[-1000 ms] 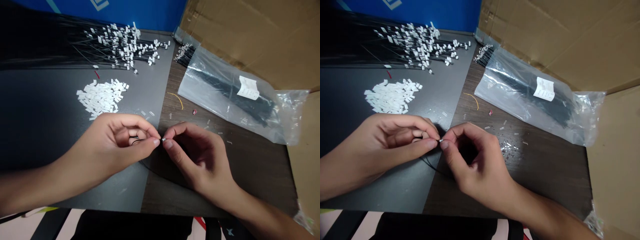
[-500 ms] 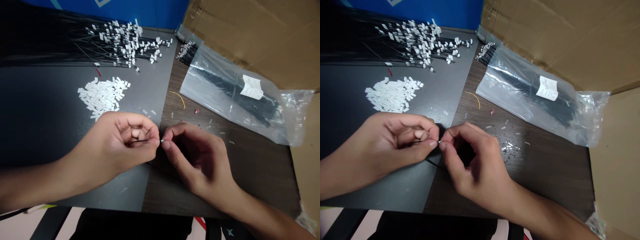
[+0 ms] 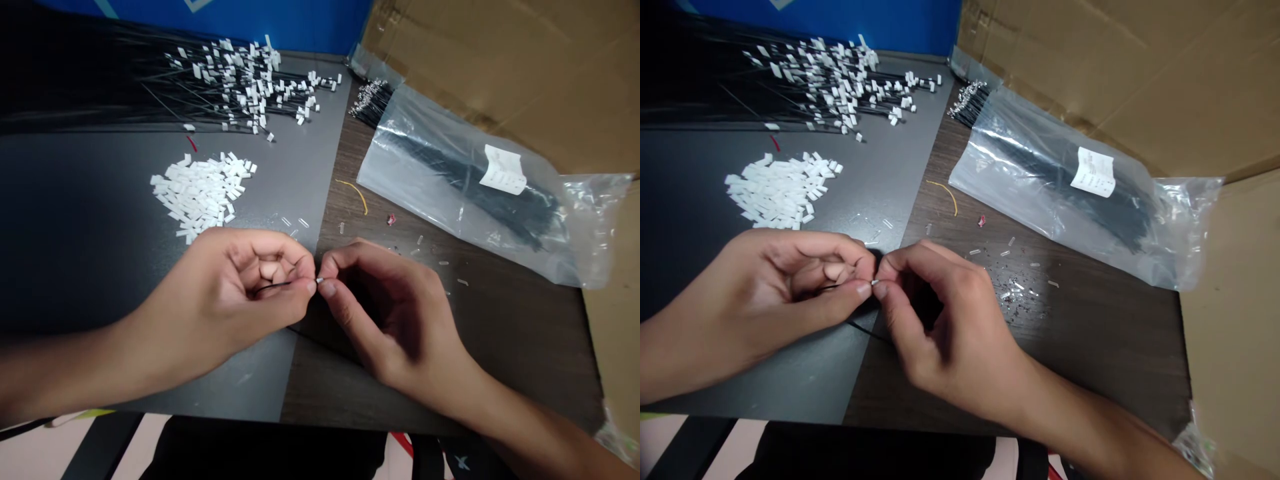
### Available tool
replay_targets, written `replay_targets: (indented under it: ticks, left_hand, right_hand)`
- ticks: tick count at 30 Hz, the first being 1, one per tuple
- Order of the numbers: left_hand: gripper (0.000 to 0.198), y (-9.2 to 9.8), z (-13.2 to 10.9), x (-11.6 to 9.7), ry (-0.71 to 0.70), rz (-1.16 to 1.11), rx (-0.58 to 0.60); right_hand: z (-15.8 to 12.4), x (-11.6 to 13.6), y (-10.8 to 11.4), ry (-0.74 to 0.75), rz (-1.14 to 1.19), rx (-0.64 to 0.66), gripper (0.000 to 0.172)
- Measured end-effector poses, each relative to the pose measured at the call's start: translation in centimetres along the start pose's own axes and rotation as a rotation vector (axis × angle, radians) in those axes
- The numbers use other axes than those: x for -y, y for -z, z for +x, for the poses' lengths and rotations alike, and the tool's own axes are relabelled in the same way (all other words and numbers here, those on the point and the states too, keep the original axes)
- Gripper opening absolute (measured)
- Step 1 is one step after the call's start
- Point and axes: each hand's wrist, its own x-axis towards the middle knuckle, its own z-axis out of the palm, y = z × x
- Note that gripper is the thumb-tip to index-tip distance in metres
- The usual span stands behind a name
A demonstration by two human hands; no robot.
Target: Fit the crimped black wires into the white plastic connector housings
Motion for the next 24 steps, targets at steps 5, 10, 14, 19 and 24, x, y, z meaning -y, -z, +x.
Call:
replay_targets:
  ticks: [5,10,14,19,24]
  left_hand:
    - [0.023,0.2,0.0,-0.1,0.039,0.042,-0.015]
    - [0.021,0.2,0.0,0.0,0.047,0.071,-0.022]
    - [0.023,0.1,0.1,0.1,0.036,0.061,-0.007]
    - [0.025,0.4,-0.1,0.3,0.068,0.054,0.013]
    - [0.024,0.4,-0.2,0.0,0.057,0.025,0.033]
  right_hand:
    - [0.0,-0.1,0.3,-0.003,-0.024,0.037,0.018]
    - [-0.3,-0.2,-0.3,-0.033,0.013,-0.015,0.015]
    - [-0.7,-0.2,-0.8,-0.07,0.093,-0.065,0.017]
    - [-0.7,-0.2,-0.9,-0.084,0.087,-0.063,0.017]
    - [-0.5,-0.1,-0.6,-0.051,0.028,-0.043,0.014]
